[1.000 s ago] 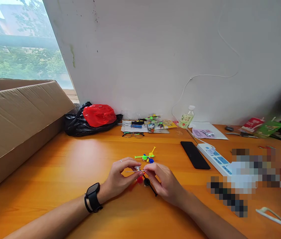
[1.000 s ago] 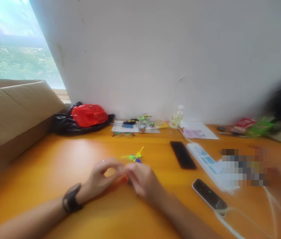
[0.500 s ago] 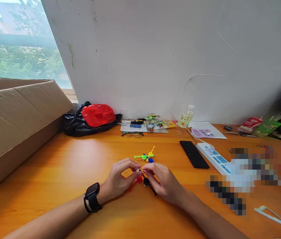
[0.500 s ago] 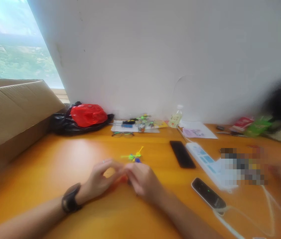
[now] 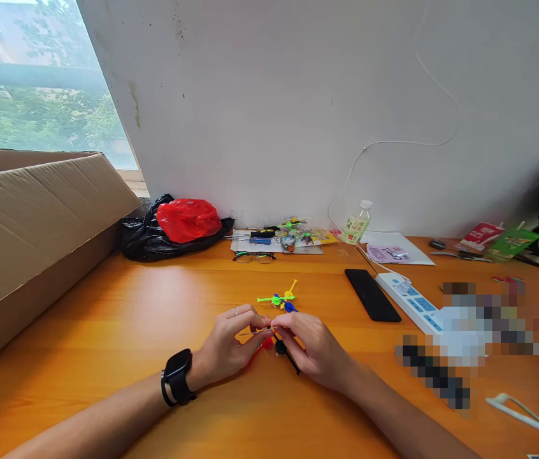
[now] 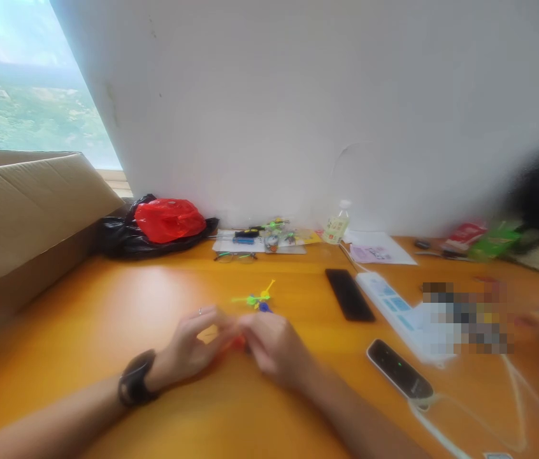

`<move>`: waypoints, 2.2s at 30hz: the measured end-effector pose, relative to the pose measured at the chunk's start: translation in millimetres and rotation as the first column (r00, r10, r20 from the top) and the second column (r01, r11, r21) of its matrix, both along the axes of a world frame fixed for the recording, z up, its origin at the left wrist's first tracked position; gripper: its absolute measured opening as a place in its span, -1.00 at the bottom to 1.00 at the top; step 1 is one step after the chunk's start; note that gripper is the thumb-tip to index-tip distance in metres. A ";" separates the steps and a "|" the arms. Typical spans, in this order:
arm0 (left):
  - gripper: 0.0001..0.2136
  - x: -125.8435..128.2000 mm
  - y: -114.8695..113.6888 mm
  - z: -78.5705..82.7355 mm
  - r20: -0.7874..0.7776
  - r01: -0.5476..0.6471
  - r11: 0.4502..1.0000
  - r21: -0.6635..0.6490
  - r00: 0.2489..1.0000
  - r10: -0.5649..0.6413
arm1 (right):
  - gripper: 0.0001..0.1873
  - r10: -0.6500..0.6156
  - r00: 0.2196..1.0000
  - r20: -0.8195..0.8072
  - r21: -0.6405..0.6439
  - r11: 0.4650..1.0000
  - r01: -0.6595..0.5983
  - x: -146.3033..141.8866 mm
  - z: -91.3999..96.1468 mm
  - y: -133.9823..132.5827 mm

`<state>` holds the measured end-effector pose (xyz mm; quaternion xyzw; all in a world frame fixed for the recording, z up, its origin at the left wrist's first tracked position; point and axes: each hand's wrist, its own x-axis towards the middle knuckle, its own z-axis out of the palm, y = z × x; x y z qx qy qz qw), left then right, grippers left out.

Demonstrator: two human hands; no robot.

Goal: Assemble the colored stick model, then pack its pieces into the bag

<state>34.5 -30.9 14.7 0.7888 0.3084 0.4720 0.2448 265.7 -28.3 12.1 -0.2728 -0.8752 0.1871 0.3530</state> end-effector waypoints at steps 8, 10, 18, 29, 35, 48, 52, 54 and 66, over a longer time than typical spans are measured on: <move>-0.93 -0.6 2.6 -6.1 0.009 -0.002 0.999 0.042 1.000 0.001 | -0.79 0.012 0.999 -0.048 -0.002 1.000 -0.013 -2.0 -1.2 0.5; -0.94 -0.9 5.0 -8.5 0.035 -0.005 0.999 0.039 0.999 0.003 | -0.81 0.002 0.996 -0.093 -0.047 0.999 -0.006 -3.0 -0.2 -0.3; -0.87 -0.9 10.0 -5.4 0.090 0.013 1.000 0.012 0.996 -0.014 | -0.89 -0.067 0.968 -0.243 -0.302 0.953 -0.009 -7.3 8.1 -3.4; -0.86 -3.9 15.7 -11.3 0.114 -0.185 0.980 0.074 0.978 0.176 | -0.55 -0.151 0.932 -0.330 -0.461 0.887 -0.020 6.8 20.7 2.1; -0.83 -5.3 15.4 -12.6 0.112 -0.185 0.979 0.088 0.978 0.175 | -0.60 -0.024 0.938 -0.346 -0.653 0.724 -0.223 11.7 16.4 6.7; -0.81 -5.6 17.1 -10.9 0.118 -0.207 0.975 0.081 0.973 0.197 | -0.36 0.055 0.922 -0.382 -0.622 0.723 -0.301 17.6 10.2 17.3; -0.82 -5.7 16.7 -9.8 0.109 -0.198 0.977 0.086 0.976 0.188 | -0.41 0.065 0.924 -0.377 -0.628 0.716 -0.307 14.3 15.2 13.4; -0.80 -5.5 16.4 -9.4 0.110 -0.199 0.976 0.082 0.976 0.190 | -0.42 0.060 0.925 -0.375 -0.632 0.713 -0.303 14.4 16.1 13.0; -0.77 -5.4 13.7 -5.6 0.103 -0.146 0.983 0.111 0.986 0.135 | -0.42 0.056 0.935 -0.351 -0.678 0.674 -0.295 14.0 9.3 14.9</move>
